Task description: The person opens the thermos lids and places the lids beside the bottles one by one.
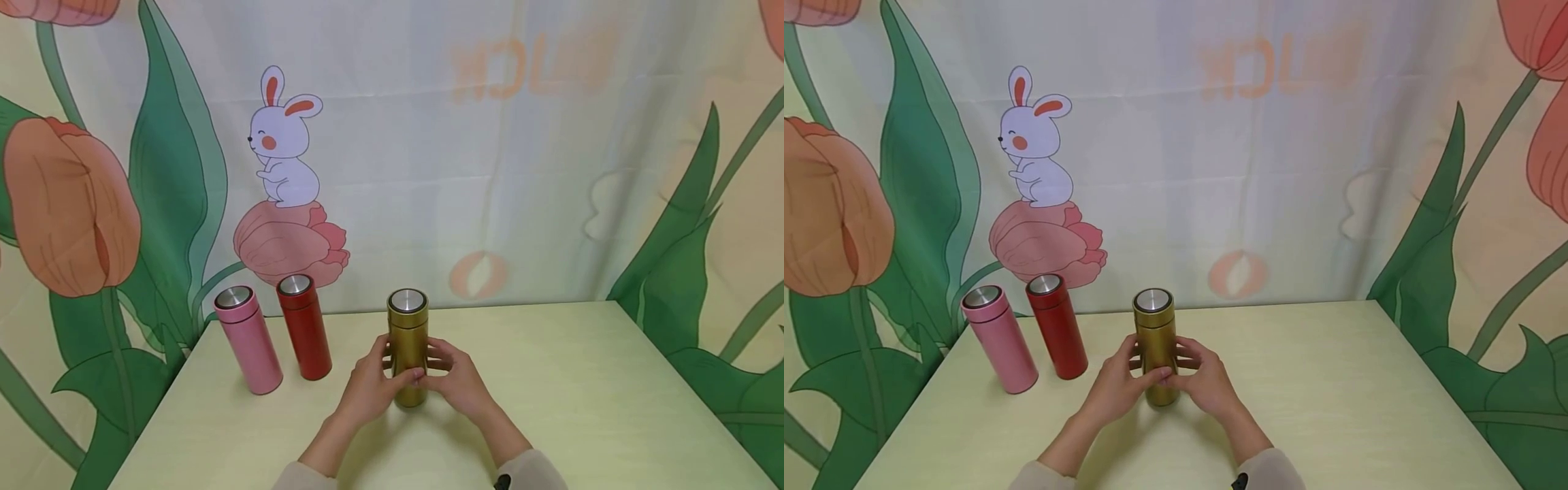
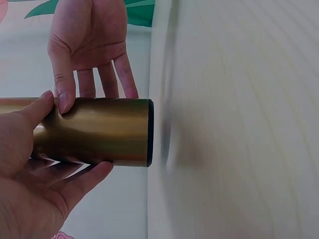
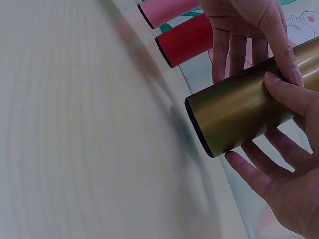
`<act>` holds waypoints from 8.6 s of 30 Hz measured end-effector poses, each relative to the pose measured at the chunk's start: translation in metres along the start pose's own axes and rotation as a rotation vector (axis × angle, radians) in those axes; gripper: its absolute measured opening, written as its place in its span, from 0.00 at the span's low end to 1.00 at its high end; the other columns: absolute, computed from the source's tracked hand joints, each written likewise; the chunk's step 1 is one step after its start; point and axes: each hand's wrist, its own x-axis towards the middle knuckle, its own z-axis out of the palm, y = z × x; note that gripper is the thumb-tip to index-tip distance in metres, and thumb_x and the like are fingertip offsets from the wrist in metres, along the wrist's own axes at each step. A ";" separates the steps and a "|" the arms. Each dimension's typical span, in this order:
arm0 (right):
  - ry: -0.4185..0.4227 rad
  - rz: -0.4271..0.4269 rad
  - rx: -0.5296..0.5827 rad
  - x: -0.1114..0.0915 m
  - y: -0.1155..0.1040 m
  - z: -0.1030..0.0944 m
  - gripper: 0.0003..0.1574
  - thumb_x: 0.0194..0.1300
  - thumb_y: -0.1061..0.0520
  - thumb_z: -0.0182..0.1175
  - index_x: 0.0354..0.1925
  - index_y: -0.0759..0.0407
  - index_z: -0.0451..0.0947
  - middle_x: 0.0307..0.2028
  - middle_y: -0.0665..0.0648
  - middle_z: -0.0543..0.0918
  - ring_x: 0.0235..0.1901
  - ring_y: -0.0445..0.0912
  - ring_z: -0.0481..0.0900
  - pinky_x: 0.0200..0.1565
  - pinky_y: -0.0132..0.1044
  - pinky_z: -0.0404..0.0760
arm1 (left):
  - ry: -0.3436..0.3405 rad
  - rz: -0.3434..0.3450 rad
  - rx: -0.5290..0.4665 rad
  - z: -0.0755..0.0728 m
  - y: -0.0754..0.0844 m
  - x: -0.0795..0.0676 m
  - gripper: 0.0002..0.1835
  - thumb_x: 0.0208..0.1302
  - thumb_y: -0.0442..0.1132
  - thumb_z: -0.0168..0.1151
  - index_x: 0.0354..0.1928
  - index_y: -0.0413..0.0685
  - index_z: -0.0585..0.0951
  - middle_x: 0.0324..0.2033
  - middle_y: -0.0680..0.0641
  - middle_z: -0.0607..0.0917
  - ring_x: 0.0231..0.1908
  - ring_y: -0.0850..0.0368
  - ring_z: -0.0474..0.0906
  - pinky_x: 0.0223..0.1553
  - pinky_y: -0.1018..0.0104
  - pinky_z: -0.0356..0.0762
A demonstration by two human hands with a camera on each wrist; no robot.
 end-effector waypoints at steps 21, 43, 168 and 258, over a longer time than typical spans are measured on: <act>0.042 0.032 0.050 -0.006 0.009 -0.021 0.46 0.55 0.59 0.79 0.70 0.49 0.74 0.63 0.64 0.82 0.59 0.62 0.83 0.55 0.52 0.85 | -0.011 0.010 -0.037 0.026 0.006 0.008 0.41 0.63 0.57 0.73 0.73 0.54 0.67 0.65 0.39 0.81 0.60 0.37 0.82 0.59 0.41 0.82; 0.049 0.050 0.076 -0.005 0.015 -0.016 0.46 0.54 0.61 0.79 0.70 0.50 0.74 0.61 0.63 0.83 0.58 0.61 0.83 0.54 0.52 0.86 | -0.021 -0.011 -0.049 0.026 -0.001 0.006 0.42 0.63 0.58 0.73 0.74 0.56 0.66 0.66 0.40 0.80 0.62 0.36 0.81 0.60 0.39 0.81; -0.026 -0.071 -0.259 -0.009 -0.084 -0.044 0.58 0.54 0.42 0.80 0.76 0.49 0.65 0.65 0.57 0.79 0.65 0.60 0.78 0.60 0.51 0.83 | 0.007 -0.005 -0.006 0.037 -0.003 0.007 0.38 0.61 0.61 0.73 0.64 0.55 0.65 0.56 0.45 0.85 0.55 0.47 0.84 0.58 0.45 0.80; -0.429 -0.129 -0.655 0.039 -0.165 -0.051 0.42 0.57 0.57 0.78 0.68 0.55 0.76 0.56 0.55 0.85 0.52 0.46 0.85 0.57 0.45 0.84 | -0.161 -0.063 -0.103 0.025 -0.005 0.013 0.44 0.59 0.64 0.74 0.70 0.61 0.62 0.65 0.45 0.81 0.67 0.47 0.77 0.67 0.40 0.73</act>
